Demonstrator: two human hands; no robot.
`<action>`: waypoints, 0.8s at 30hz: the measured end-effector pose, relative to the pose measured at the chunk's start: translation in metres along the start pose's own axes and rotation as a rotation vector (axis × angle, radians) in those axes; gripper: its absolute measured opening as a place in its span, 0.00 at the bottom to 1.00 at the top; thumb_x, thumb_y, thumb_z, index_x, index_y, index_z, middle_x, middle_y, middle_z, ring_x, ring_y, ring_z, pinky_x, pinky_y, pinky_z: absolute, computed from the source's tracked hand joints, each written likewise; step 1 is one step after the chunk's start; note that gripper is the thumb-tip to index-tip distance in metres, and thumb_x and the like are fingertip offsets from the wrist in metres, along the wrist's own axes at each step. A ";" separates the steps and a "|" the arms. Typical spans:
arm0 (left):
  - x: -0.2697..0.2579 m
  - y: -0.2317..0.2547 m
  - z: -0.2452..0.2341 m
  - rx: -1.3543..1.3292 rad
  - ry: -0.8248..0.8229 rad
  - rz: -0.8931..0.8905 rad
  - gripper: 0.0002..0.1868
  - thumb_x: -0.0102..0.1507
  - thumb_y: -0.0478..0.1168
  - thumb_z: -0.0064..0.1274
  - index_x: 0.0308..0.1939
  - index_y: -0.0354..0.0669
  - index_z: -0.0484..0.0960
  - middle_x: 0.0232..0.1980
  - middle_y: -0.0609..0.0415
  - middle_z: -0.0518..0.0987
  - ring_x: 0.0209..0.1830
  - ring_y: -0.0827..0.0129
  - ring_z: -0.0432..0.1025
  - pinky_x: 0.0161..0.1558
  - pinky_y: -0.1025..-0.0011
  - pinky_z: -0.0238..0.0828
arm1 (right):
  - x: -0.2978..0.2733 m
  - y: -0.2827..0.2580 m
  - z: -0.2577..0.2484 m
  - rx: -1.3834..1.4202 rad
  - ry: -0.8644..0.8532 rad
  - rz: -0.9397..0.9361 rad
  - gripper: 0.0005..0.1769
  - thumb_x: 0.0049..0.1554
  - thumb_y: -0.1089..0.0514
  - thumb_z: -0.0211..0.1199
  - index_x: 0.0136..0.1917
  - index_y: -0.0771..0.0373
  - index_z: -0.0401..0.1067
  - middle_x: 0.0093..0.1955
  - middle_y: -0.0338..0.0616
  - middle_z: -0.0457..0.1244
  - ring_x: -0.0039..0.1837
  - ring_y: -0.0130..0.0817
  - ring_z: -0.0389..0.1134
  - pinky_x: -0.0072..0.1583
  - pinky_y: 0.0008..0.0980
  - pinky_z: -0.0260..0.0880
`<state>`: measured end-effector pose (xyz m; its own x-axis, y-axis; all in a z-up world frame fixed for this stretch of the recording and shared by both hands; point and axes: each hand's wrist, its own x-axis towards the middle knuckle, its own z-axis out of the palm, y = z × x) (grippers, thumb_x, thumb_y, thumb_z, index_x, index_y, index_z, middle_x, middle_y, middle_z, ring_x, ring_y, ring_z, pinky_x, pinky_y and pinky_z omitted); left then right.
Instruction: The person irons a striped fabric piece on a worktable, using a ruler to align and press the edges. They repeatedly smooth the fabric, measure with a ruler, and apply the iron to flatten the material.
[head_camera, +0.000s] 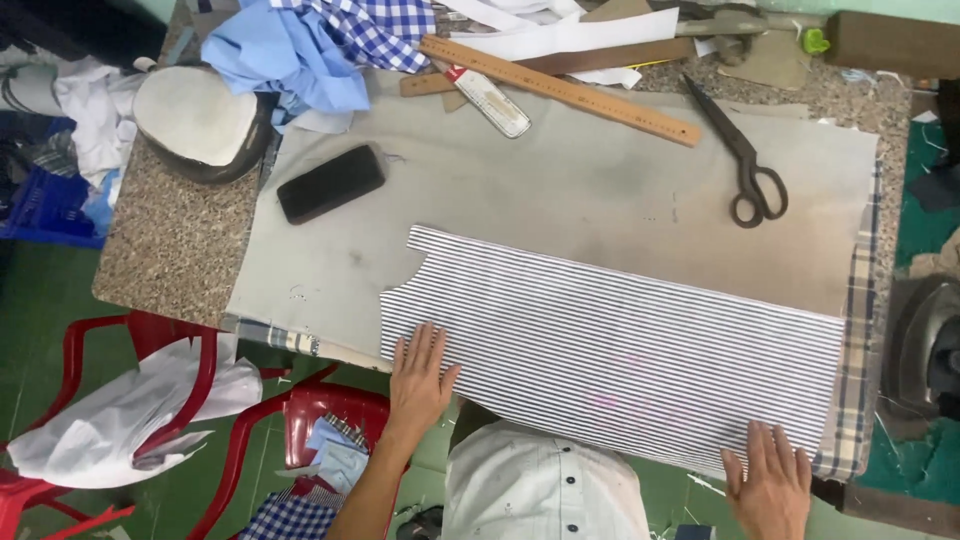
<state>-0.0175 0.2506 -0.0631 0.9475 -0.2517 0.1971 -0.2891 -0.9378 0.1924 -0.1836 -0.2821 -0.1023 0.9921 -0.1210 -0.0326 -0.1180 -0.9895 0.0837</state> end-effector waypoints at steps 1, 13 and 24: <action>-0.005 -0.006 0.005 0.001 0.003 -0.005 0.34 0.71 0.58 0.36 0.74 0.40 0.64 0.75 0.41 0.66 0.77 0.51 0.59 0.77 0.49 0.46 | 0.010 -0.005 -0.001 -0.001 0.002 -0.006 0.45 0.63 0.31 0.34 0.81 0.60 0.59 0.76 0.49 0.62 0.86 0.46 0.55 0.86 0.53 0.49; -0.031 -0.095 -0.012 0.315 -0.111 -0.133 0.43 0.70 0.64 0.23 0.75 0.31 0.64 0.72 0.39 0.71 0.74 0.49 0.65 0.81 0.49 0.46 | 0.024 -0.097 -0.010 0.189 0.181 -0.292 0.38 0.64 0.35 0.43 0.77 0.61 0.58 0.80 0.48 0.54 0.83 0.44 0.50 0.81 0.51 0.45; -0.008 0.083 0.037 0.065 -0.075 0.008 0.39 0.69 0.58 0.32 0.77 0.36 0.57 0.82 0.42 0.52 0.84 0.52 0.44 0.81 0.47 0.31 | 0.111 0.127 -0.079 -0.146 0.563 0.132 0.25 0.65 0.51 0.59 0.67 0.71 0.73 0.71 0.61 0.67 0.73 0.57 0.67 0.72 0.54 0.64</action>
<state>-0.0437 0.1659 -0.0841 0.9536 -0.2740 0.1249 -0.2894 -0.9486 0.1282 -0.0851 -0.4151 -0.0163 0.8440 -0.1425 0.5171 -0.2746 -0.9429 0.1884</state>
